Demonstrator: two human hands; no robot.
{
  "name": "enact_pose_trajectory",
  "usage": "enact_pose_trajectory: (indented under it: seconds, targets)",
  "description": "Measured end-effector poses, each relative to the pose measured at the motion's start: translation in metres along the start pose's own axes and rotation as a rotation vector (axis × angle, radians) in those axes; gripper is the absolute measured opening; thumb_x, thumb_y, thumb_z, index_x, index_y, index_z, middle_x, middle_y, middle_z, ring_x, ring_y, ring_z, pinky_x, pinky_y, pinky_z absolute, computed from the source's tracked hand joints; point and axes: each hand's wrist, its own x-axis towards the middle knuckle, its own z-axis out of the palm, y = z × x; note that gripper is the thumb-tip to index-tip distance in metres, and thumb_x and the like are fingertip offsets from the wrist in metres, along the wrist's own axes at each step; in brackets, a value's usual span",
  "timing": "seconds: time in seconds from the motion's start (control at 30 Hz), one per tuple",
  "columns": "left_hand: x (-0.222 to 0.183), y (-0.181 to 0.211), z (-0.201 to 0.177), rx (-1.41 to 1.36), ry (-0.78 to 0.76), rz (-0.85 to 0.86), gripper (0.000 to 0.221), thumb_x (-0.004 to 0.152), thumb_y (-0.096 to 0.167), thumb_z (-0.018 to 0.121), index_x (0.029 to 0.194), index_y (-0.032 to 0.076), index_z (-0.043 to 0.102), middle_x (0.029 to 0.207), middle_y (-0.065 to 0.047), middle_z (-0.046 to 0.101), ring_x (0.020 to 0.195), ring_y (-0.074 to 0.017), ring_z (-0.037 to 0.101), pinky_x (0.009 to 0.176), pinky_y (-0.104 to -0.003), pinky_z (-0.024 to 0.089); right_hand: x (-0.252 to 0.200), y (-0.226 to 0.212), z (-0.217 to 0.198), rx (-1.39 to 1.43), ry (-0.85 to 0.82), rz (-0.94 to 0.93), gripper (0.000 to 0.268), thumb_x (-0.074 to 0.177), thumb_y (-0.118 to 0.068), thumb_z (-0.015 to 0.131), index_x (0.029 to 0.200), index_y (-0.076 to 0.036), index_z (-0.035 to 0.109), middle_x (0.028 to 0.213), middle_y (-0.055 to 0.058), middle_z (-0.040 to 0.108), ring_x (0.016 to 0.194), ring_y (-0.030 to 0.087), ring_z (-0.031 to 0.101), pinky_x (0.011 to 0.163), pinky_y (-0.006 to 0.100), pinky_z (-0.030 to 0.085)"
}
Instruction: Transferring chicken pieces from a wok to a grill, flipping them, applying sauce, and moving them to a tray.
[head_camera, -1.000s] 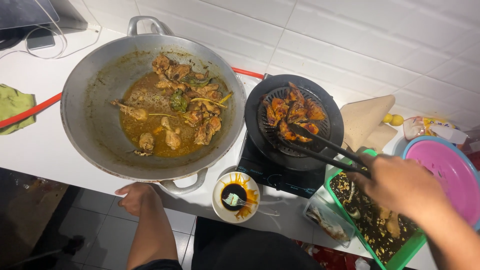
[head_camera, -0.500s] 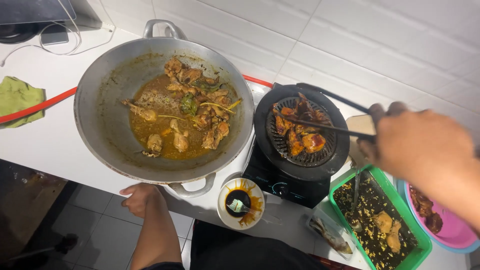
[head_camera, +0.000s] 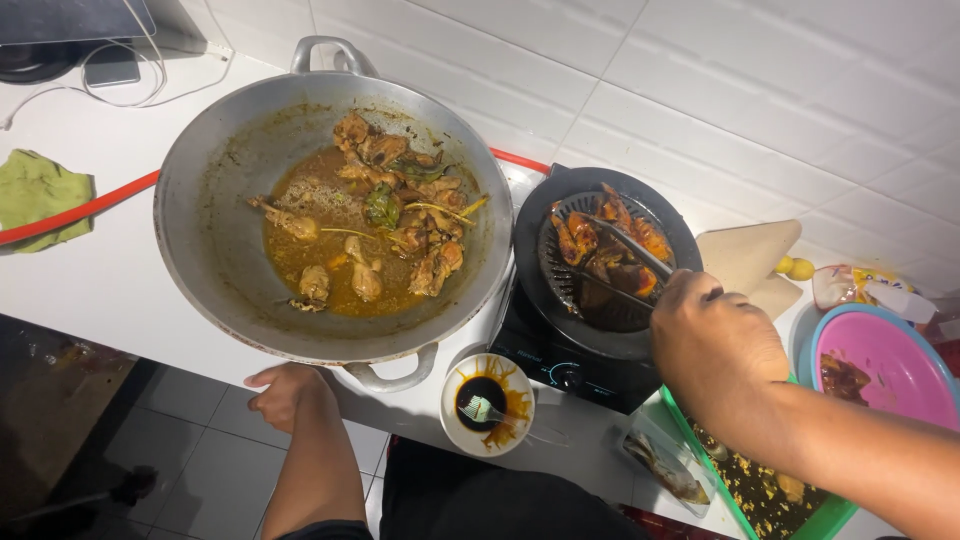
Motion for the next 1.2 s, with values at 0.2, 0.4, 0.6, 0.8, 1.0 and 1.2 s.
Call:
enact_pose_trajectory:
  seconds: [0.2,0.4,0.6,0.8,1.0,1.2]
  targets:
    - [0.001,0.001,0.001,-0.01,0.001,0.009,0.07,0.103,0.058,0.02,0.121,0.003,0.059,0.105,-0.023,0.071,0.096,-0.0454,0.067,0.081,-0.063,0.049,0.039,0.043,-0.039,0.256,-0.477,-0.028,0.015,0.093,-0.005,0.045,0.105,-0.01,0.052,0.092,0.006,0.06,0.08,0.028,0.07,0.059,0.04,0.054]
    - [-0.002,0.001,-0.004,-0.007,-0.014,-0.006,0.07,0.103,0.058,0.019,0.124,0.003,0.058,0.108,-0.024,0.071,0.098,-0.0458,0.067,0.082,-0.063,0.049,0.086,0.113,-0.004,0.478,-1.031,-0.092,0.038,0.106,-0.046,0.037,0.124,-0.025,0.063,0.108,0.007,0.077,0.1,0.027,0.078,0.083,0.042,0.065]
    - [-0.002,0.001,-0.003,-0.017,-0.022,-0.005,0.07,0.103,0.057,0.019,0.126,0.002,0.057,0.107,-0.024,0.071,0.099,-0.0463,0.067,0.081,-0.063,0.049,0.105,0.144,0.111,0.886,-1.01,0.0,0.041,0.094,-0.044,0.061,0.125,-0.028,0.082,0.119,-0.001,0.088,0.113,0.021,0.077,0.104,0.033,0.05]
    - [0.008,-0.005,0.009,0.005,0.031,0.013,0.072,0.103,0.058,0.019,0.121,0.001,0.059,0.102,-0.024,0.073,0.094,-0.0463,0.068,0.076,-0.063,0.05,0.109,0.146,0.174,1.28,-1.112,0.143,0.044,0.09,-0.021,0.078,0.132,-0.011,0.085,0.083,0.019,0.071,0.051,0.024,0.036,0.055,0.033,0.031]
    - [-0.001,0.0,-0.001,0.024,-0.002,0.014,0.072,0.104,0.056,0.018,0.13,0.0,0.056,0.106,-0.024,0.072,0.098,-0.0461,0.068,0.078,-0.062,0.051,0.128,0.137,0.189,1.292,-1.139,0.011,0.047,0.085,-0.023,0.082,0.131,-0.017,0.089,0.074,0.01,0.059,0.061,0.022,0.033,0.056,0.032,0.032]
    - [-0.002,0.001,-0.003,0.005,0.006,0.025,0.071,0.104,0.055,0.019,0.128,-0.001,0.056,0.11,-0.026,0.071,0.1,-0.0485,0.067,0.081,-0.064,0.05,0.156,0.154,0.154,0.892,-1.041,-0.021,0.052,0.085,-0.043,0.074,0.134,-0.027,0.078,0.131,-0.002,0.081,0.123,0.022,0.068,0.11,0.034,0.042]
